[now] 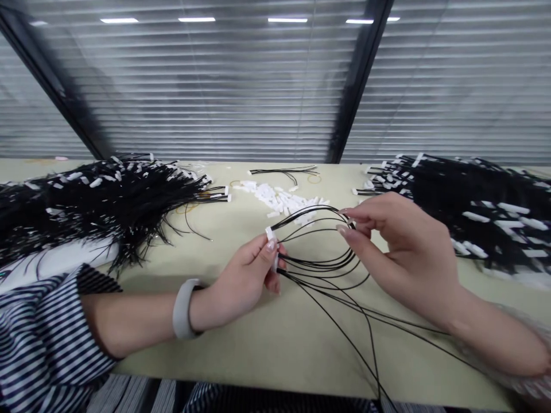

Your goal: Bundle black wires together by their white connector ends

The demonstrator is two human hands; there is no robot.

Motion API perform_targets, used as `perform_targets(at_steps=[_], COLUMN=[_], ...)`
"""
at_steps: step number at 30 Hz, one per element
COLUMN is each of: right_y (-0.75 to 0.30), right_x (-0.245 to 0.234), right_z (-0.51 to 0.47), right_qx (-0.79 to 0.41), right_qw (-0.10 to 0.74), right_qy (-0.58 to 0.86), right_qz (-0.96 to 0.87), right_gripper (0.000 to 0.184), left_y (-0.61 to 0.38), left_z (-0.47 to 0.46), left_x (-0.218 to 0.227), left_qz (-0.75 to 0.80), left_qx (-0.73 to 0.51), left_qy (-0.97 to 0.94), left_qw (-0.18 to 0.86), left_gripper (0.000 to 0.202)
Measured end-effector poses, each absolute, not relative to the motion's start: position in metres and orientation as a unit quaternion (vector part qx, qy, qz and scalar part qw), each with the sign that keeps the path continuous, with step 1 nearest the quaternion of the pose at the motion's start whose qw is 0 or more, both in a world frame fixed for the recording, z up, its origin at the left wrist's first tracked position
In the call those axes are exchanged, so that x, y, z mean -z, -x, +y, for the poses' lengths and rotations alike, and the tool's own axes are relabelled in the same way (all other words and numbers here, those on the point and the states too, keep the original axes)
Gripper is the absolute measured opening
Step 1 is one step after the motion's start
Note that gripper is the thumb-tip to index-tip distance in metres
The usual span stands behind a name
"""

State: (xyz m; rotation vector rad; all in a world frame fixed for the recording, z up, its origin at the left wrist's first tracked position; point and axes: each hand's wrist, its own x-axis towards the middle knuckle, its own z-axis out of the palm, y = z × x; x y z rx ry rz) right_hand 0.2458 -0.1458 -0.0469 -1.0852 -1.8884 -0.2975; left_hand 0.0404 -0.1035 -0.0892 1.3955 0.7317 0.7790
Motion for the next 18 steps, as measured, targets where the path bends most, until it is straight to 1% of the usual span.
perform_targets(at_steps=[6, 7, 9, 10, 11, 13, 15, 16, 18], right_y=[-0.241, -0.24, -0.239, -0.24, -0.243, -0.256, -0.273, -0.281, -0.29], right_x=[0.042, 0.04, 0.035, 0.032, 0.029, 0.025, 0.022, 0.022, 0.023], right_z=[-0.149, -0.151, -0.154, -0.155, -0.155, -0.151, -0.144, -0.14, -0.132], right_qx=[0.135, 0.137, 0.128, 0.113, 0.093, 0.037, -0.051, -0.113, -0.252], right_qw=[0.436, 0.437, 0.437, 0.436, 0.434, 0.429, 0.408, 0.381, 0.252], right_qy=[0.431, 0.432, 0.436, 0.439, 0.441, 0.452, 0.479, 0.501, 0.529], right_qz=[-0.778, -0.777, -0.776, -0.777, -0.78, -0.781, -0.775, -0.769, -0.77], right_gripper=[0.021, 0.017, 0.004, 0.009, 0.019, 0.031, 0.031, 0.029, 0.022], left_y=[-0.04, -0.04, -0.04, -0.04, -0.04, -0.038, -0.036, -0.035, -0.034], left_z=[-0.103, -0.103, -0.102, -0.102, -0.102, -0.103, -0.104, -0.104, -0.106], left_x=[0.09, 0.09, 0.091, 0.091, 0.091, 0.091, 0.091, 0.091, 0.092], left_qz=[0.318, 0.317, 0.311, 0.307, 0.303, 0.29, 0.276, 0.267, 0.254], left_qx=[-0.347, -0.349, -0.362, -0.372, -0.382, -0.402, -0.423, -0.431, -0.438], left_qy=[-0.599, -0.597, -0.593, -0.591, -0.587, -0.58, -0.574, -0.572, -0.569], left_qw=[0.648, 0.649, 0.648, 0.647, 0.646, 0.647, 0.645, 0.645, 0.648], left_gripper=[0.028, 0.028, 0.028, 0.028, 0.028, 0.027, 0.025, 0.024, 0.023])
